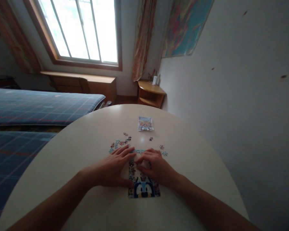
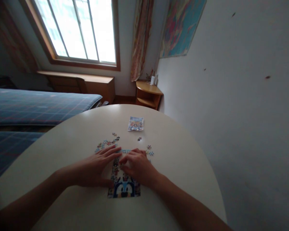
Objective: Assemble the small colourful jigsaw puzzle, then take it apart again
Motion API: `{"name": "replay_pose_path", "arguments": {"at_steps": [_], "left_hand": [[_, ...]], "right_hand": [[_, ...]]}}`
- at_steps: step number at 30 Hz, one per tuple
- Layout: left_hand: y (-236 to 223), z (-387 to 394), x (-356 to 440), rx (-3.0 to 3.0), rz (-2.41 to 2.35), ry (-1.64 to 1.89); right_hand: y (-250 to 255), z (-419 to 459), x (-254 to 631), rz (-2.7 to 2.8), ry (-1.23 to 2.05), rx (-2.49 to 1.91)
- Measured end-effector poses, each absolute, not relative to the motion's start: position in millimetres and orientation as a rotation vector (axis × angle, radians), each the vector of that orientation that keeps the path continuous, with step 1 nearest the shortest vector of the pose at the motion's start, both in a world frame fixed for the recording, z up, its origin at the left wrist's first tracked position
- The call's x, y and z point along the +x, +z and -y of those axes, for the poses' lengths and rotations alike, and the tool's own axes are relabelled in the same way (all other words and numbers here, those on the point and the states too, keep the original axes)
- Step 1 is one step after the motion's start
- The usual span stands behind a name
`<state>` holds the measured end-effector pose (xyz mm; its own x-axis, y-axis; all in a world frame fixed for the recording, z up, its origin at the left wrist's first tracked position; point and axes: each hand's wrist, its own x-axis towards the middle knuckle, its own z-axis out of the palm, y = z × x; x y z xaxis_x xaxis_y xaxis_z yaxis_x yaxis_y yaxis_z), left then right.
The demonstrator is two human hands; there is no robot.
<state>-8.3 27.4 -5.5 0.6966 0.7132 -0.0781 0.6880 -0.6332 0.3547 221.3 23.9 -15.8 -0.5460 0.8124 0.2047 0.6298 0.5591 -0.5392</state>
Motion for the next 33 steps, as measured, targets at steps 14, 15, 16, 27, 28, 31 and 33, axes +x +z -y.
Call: {"name": "replay_pose_path", "arguments": {"at_steps": [14,15,16,27,28,31,33], "left_hand": [[-3.0,-26.6,-7.4,2.554,-1.121,0.037],[-3.0,-26.6,-7.5,2.559,-1.120,0.038],[-2.9,-26.7,-7.5,2.562,-1.117,0.040],[-5.6,-27.4,-9.6,2.600,-1.099,0.086],[-5.7,-27.3,-9.8,2.606,-1.096,0.091],[-5.3,-26.8,-10.1,2.603,-1.098,0.074],[-5.2,-26.6,-10.0,2.603,-1.102,0.064]], "right_hand": [[-6.8,-34.7,245.7,2.215,0.660,-1.187],[-5.9,-37.0,250.3,2.199,0.678,-1.192],[-5.3,-38.9,254.3,2.196,0.703,-1.188],[-15.5,-42.5,254.3,2.356,0.663,-1.129],[-16.9,-43.4,254.1,2.361,0.650,-1.117],[-19.9,-47.2,254.8,2.386,0.612,-1.083],[-21.1,-50.0,256.2,2.380,0.589,-1.085]]}}
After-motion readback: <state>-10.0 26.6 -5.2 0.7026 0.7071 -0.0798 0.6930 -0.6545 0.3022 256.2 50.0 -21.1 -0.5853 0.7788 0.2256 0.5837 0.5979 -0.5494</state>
